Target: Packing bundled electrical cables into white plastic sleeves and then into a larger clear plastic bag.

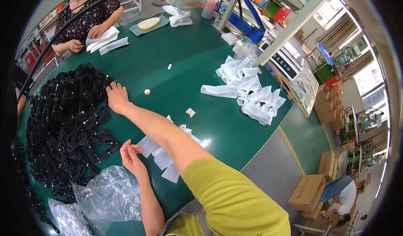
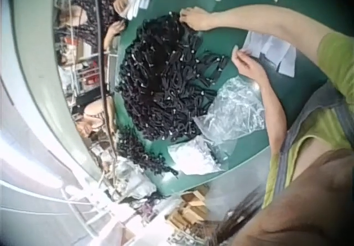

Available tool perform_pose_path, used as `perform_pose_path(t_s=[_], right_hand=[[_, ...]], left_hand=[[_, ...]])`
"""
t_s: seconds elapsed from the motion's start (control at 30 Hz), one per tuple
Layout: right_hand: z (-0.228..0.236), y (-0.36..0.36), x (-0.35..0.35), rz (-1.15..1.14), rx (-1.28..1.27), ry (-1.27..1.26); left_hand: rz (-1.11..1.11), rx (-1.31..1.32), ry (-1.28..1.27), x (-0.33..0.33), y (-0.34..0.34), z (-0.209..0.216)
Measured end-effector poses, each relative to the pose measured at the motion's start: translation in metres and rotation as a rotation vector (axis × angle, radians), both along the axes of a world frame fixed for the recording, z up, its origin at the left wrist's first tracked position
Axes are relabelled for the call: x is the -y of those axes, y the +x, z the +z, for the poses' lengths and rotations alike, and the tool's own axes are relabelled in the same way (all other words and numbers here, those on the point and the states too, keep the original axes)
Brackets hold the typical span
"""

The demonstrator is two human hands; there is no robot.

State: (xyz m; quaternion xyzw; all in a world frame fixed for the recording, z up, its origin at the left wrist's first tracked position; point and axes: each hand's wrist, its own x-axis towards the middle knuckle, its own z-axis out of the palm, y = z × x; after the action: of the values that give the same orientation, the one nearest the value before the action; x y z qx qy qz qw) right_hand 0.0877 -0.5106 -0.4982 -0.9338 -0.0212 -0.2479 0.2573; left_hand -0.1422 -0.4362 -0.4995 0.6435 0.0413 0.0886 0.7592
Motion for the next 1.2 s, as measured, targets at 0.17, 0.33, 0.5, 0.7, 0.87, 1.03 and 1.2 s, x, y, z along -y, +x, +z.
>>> perform_pose_path(t_s=[0.17,0.33,0.5,0.7,0.87,1.03,1.2], right_hand=[[0.027,-0.02,-0.022,0.177,-0.06,-0.018],[0.017,-0.002,0.051,0.106,0.086,-0.099],[0.034,0.016,0.039,0.135,0.021,-0.012],[0.06,0.041,0.039,0.113,0.192,-0.033],[0.066,0.052,0.034,0.173,0.219,-0.071],[0.075,0.064,0.018,0.258,0.289,-0.05],[0.072,0.076,0.013,0.243,0.339,-0.132]], left_hand=[[0.073,0.192,0.474,-0.04,-0.015,0.002],[-0.189,0.312,0.929,-0.001,-0.021,-0.009],[-0.286,0.35,0.899,-0.007,-0.025,-0.001],[-0.347,0.357,0.859,0.027,-0.038,-0.008],[-0.461,0.429,0.899,0.03,-0.046,-0.001],[-0.416,0.368,0.671,0.023,-0.037,-0.001],[-0.396,0.36,0.642,0.023,-0.039,-0.001]])
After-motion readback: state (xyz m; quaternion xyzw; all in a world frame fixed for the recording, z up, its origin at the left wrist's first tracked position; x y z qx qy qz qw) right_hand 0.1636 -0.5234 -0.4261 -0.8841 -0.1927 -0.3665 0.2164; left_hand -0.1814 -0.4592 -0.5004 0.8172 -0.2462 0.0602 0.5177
